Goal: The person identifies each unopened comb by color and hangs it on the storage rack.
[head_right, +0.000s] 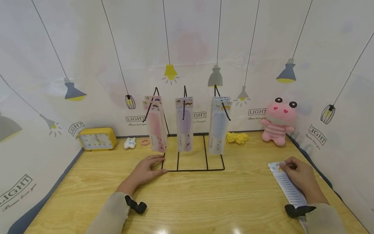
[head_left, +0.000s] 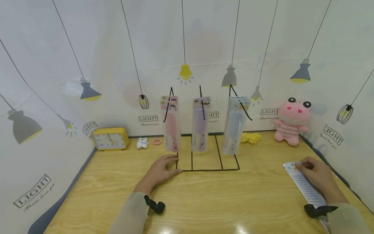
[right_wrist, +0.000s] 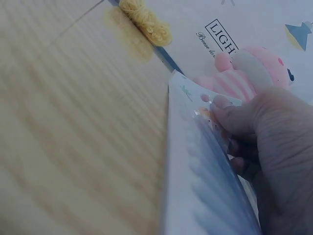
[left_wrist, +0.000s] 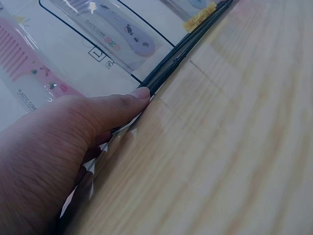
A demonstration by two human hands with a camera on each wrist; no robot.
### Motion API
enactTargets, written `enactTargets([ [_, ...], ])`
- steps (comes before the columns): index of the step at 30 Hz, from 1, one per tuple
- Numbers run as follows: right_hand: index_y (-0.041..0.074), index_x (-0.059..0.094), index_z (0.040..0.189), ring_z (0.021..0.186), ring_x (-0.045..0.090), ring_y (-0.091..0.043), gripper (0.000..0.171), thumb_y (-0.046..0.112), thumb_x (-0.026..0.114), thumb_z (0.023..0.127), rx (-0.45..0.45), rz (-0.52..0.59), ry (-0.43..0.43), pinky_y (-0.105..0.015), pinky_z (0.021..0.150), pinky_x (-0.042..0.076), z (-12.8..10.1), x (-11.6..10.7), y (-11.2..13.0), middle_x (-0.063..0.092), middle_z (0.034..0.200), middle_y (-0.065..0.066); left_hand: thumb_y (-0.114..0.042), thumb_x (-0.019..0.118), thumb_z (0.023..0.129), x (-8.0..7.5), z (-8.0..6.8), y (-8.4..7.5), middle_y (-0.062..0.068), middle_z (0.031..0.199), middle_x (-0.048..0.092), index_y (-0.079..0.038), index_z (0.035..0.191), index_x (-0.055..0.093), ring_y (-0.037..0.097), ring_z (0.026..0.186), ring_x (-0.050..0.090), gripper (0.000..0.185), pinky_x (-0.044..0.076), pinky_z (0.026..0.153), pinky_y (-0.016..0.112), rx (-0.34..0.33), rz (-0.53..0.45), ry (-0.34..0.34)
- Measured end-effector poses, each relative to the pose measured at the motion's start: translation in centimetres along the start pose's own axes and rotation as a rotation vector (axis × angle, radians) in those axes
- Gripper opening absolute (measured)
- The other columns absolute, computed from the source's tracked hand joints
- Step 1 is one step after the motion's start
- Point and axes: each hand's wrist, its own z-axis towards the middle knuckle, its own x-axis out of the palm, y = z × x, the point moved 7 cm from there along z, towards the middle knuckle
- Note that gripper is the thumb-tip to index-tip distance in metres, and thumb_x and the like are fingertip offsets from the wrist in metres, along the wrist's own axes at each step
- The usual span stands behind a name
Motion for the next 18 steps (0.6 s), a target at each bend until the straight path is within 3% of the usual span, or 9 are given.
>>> enactTargets([
  [12, 0.010, 0.067, 0.090, 0.068, 0.050, -0.007, 0.023, 0.032, 0.071, 0.096, -0.035, -0.019, -0.018, -0.020, 0.055, 0.039, 0.22, -0.23, 0.36, 0.066, 0.083, -0.006, -0.054, 0.072, 0.088, -0.07, 0.03, 0.06, 0.000, 0.150, 0.050, -0.021, 0.139, 0.063, 0.028, 0.140, 0.042, 0.062, 0.033, 0.116, 0.051, -0.003, -0.004, -0.014],
  [18, 0.008, 0.067, 0.092, 0.069, 0.049, -0.009, 0.026, 0.034, 0.070, 0.096, -0.003, -0.014, -0.002, -0.021, 0.055, 0.038, 0.11, 0.10, -0.15, 0.065, 0.084, -0.006, -0.056, 0.071, 0.088, 0.11, 0.06, 0.08, 0.001, 0.150, 0.050, -0.021, 0.140, 0.062, 0.028, 0.140, 0.042, 0.063, 0.033, 0.116, 0.051, -0.002, -0.005, -0.003],
])
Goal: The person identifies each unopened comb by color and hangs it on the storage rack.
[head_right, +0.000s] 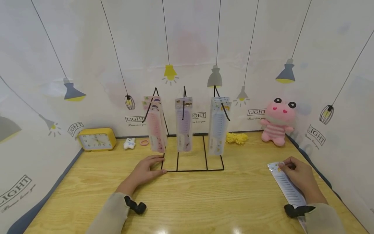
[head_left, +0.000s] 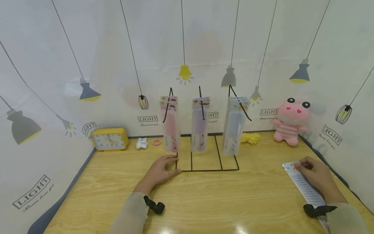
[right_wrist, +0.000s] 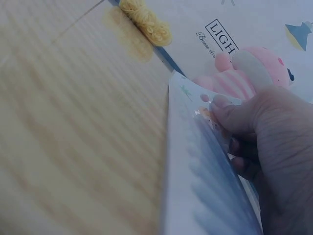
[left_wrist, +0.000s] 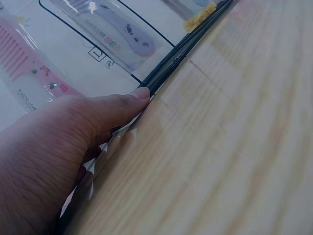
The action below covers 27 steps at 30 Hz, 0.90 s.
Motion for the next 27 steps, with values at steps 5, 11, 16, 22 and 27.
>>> enactTargets([
  [5, 0.008, 0.067, 0.093, 0.070, 0.049, -0.009, 0.026, 0.034, 0.070, 0.096, 0.012, 0.003, 0.002, -0.022, 0.055, 0.038, -0.1, 0.4, 0.2, 0.065, 0.085, -0.006, -0.056, 0.072, 0.087, 0.0, 0.0, 0.4, 0.001, 0.149, 0.051, -0.021, 0.139, 0.063, 0.029, 0.140, 0.043, 0.063, 0.034, 0.115, 0.051, 0.000, -0.004, -0.004],
  [11, 0.009, 0.069, 0.099, 0.079, 0.051, 0.003, 0.032, 0.042, 0.068, 0.096, 0.010, 0.074, 0.012, -0.021, 0.063, 0.041, 0.5, -0.3, 2.1, 0.070, 0.097, -0.010, -0.059, 0.071, 0.087, 0.2, 0.1, 0.5, 0.001, 0.150, 0.050, -0.023, 0.140, 0.062, 0.029, 0.140, 0.043, 0.065, 0.034, 0.115, 0.052, 0.009, -0.001, 0.001],
  [16, 0.006, 0.066, 0.109, 0.087, 0.059, -0.003, 0.032, 0.036, 0.066, 0.098, 0.047, 0.481, 0.057, -0.016, 0.072, 0.051, 2.2, -1.9, 7.0, 0.067, 0.098, 0.002, -0.058, 0.071, 0.088, 0.5, -0.4, 0.0, 0.001, 0.149, 0.051, -0.021, 0.140, 0.062, 0.029, 0.140, 0.043, 0.064, 0.034, 0.115, 0.053, 0.004, -0.016, -0.010],
  [22, -0.005, 0.066, 0.097, 0.082, 0.068, -0.014, 0.011, -0.010, 0.056, 0.097, -0.206, 1.374, 0.063, -0.020, 0.069, 0.058, 3.7, -6.8, 18.9, 0.071, 0.091, -0.007, -0.058, 0.072, 0.087, 0.5, -0.5, 0.3, 0.000, 0.150, 0.051, -0.022, 0.140, 0.062, 0.028, 0.139, 0.044, 0.065, 0.035, 0.114, 0.052, -0.005, -0.012, -0.020],
  [27, -0.021, 0.060, 0.098, 0.078, 0.068, -0.025, 0.008, -0.020, 0.055, 0.092, -0.443, 1.654, -0.065, -0.026, 0.064, 0.058, 3.3, -10.7, 26.8, 0.070, 0.088, -0.020, -0.057, 0.074, 0.085, 0.5, 0.0, 0.6, -0.001, 0.148, 0.052, -0.023, 0.138, 0.064, 0.029, 0.139, 0.044, 0.063, 0.035, 0.114, 0.053, -0.014, -0.038, -0.035],
])
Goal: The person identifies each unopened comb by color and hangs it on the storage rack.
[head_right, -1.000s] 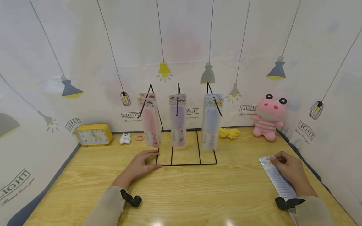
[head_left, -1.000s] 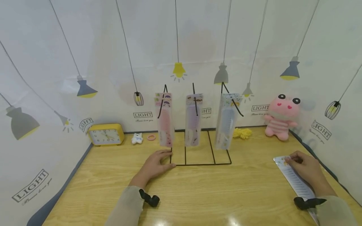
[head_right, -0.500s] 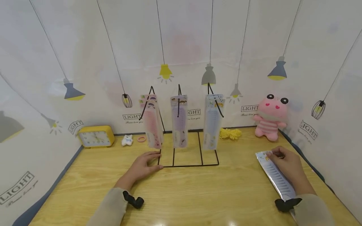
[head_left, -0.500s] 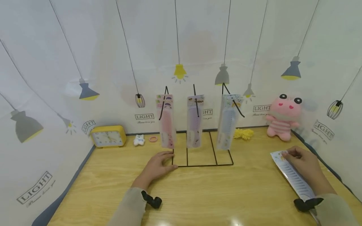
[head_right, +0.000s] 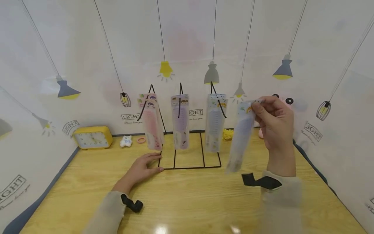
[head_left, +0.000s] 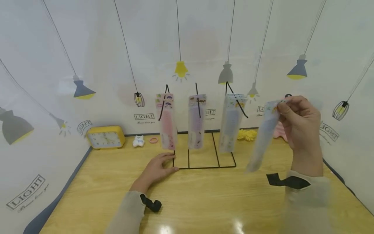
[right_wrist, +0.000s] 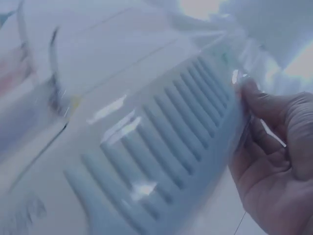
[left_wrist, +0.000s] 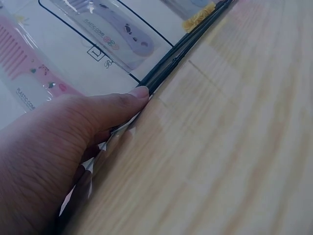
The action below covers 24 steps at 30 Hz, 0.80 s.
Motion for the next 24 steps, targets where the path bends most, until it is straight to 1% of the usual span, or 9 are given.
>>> enactTargets([
  [2, -0.023, 0.060, 0.097, 0.075, 0.067, -0.025, 0.008, -0.020, 0.060, 0.090, -0.034, 0.000, -0.028, -0.026, 0.061, 0.056, 0.1, 1.5, 0.4, 0.070, 0.086, -0.021, -0.059, 0.072, 0.086, 0.2, 0.2, 0.0, -0.001, 0.149, 0.050, -0.024, 0.139, 0.063, 0.030, 0.140, 0.043, 0.064, 0.034, 0.115, 0.053, 0.008, 0.000, 0.025],
  [4, -0.023, 0.061, 0.096, 0.070, 0.064, -0.022, 0.009, -0.018, 0.063, 0.088, -0.020, -0.068, -0.025, -0.024, 0.057, 0.054, -0.1, 2.3, 0.4, 0.069, 0.083, -0.019, -0.060, 0.071, 0.087, 0.4, 0.2, -0.1, 0.000, 0.151, 0.049, -0.024, 0.140, 0.062, 0.030, 0.141, 0.042, 0.065, 0.033, 0.115, 0.053, 0.013, 0.004, 0.048],
  [6, -0.021, 0.061, 0.095, 0.068, 0.062, -0.019, 0.009, -0.016, 0.065, 0.089, 0.029, -0.190, 0.012, -0.021, 0.056, 0.052, -0.3, 2.8, -0.1, 0.070, 0.082, -0.015, -0.058, 0.071, 0.087, 0.2, 0.2, -0.3, 0.001, 0.150, 0.050, -0.023, 0.140, 0.062, 0.031, 0.140, 0.042, 0.064, 0.034, 0.115, 0.054, 0.015, -0.002, 0.039],
  [8, -0.017, 0.062, 0.095, 0.067, 0.061, -0.016, 0.007, -0.013, 0.066, 0.090, 0.087, -0.321, 0.074, -0.019, 0.058, 0.053, -0.5, 2.9, -0.7, 0.070, 0.082, -0.011, -0.056, 0.073, 0.087, -0.2, 0.2, -0.5, 0.001, 0.149, 0.051, -0.022, 0.139, 0.063, 0.031, 0.140, 0.043, 0.063, 0.034, 0.115, 0.054, 0.014, -0.009, 0.024],
  [11, -0.010, 0.064, 0.096, 0.073, 0.065, -0.014, 0.005, -0.010, 0.066, 0.092, 0.163, -0.443, 0.151, -0.018, 0.063, 0.055, -0.6, 2.8, -1.7, 0.072, 0.085, -0.006, -0.052, 0.075, 0.086, -0.7, 0.2, -0.7, 0.001, 0.149, 0.051, -0.021, 0.139, 0.063, 0.030, 0.139, 0.043, 0.062, 0.034, 0.115, 0.053, 0.008, -0.016, 0.013],
  [13, -0.008, 0.064, 0.097, 0.077, 0.067, -0.014, 0.004, -0.009, 0.065, 0.093, 0.207, -0.465, 0.182, -0.019, 0.068, 0.057, -0.7, 2.7, -2.3, 0.072, 0.088, -0.005, -0.053, 0.075, 0.087, -0.7, 0.2, -0.6, 0.000, 0.150, 0.051, -0.022, 0.140, 0.062, 0.029, 0.140, 0.043, 0.063, 0.033, 0.116, 0.052, 0.004, -0.004, 0.030],
  [16, -0.006, 0.064, 0.097, 0.080, 0.067, -0.014, 0.004, -0.006, 0.066, 0.094, 0.246, -0.524, 0.196, -0.020, 0.069, 0.057, -0.7, 2.6, -2.9, 0.072, 0.089, -0.005, -0.056, 0.073, 0.087, -0.6, 0.3, -0.6, 0.000, 0.151, 0.050, -0.022, 0.141, 0.061, 0.029, 0.141, 0.042, 0.064, 0.033, 0.116, 0.051, 0.005, 0.010, 0.041],
  [21, -0.008, 0.065, 0.097, 0.076, 0.065, -0.014, 0.012, 0.003, 0.070, 0.094, 0.270, -0.648, 0.181, -0.020, 0.068, 0.057, -0.5, 2.4, -3.3, 0.071, 0.088, -0.007, -0.057, 0.073, 0.086, -0.6, 0.2, -0.4, 0.000, 0.150, 0.050, -0.022, 0.140, 0.062, 0.029, 0.141, 0.042, 0.065, 0.032, 0.116, 0.052, 0.001, 0.002, 0.032],
  [24, -0.008, 0.065, 0.098, 0.075, 0.065, -0.013, 0.015, 0.005, 0.071, 0.094, 0.287, -0.692, 0.167, -0.020, 0.067, 0.057, -0.5, 2.1, -3.3, 0.071, 0.088, -0.006, -0.057, 0.073, 0.086, -0.5, 0.1, -0.4, -0.001, 0.150, 0.050, -0.023, 0.140, 0.062, 0.029, 0.141, 0.042, 0.065, 0.032, 0.116, 0.052, -0.006, 0.001, 0.040],
])
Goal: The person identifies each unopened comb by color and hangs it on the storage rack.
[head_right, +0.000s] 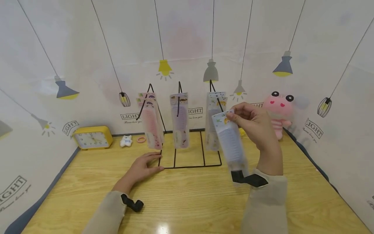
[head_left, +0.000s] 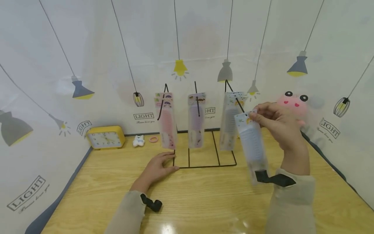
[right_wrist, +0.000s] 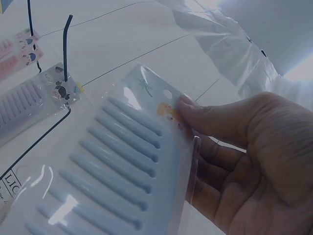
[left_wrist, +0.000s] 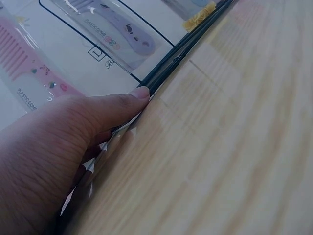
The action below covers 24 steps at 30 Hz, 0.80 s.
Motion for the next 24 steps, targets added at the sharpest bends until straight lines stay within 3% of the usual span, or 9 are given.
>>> enactTargets([
  [10, -0.007, 0.067, 0.101, 0.076, 0.065, -0.012, 0.020, 0.011, 0.073, 0.094, 0.048, -0.106, -0.049, -0.020, 0.068, 0.057, 0.1, -0.8, -0.5, 0.072, 0.091, -0.002, -0.056, 0.073, 0.087, -0.1, 0.2, -0.3, -0.001, 0.151, 0.049, -0.022, 0.141, 0.061, 0.028, 0.141, 0.041, 0.065, 0.032, 0.116, 0.051, 0.003, -0.003, 0.007],
  [24, -0.006, 0.065, 0.104, 0.080, 0.065, -0.014, 0.022, 0.014, 0.071, 0.096, 0.068, -0.147, -0.020, -0.022, 0.072, 0.058, 0.5, -0.7, -1.9, 0.072, 0.091, -0.002, -0.058, 0.072, 0.087, 0.0, 0.0, -0.1, -0.001, 0.151, 0.049, -0.024, 0.141, 0.061, 0.029, 0.141, 0.042, 0.066, 0.032, 0.116, 0.052, -0.001, 0.004, -0.001],
])
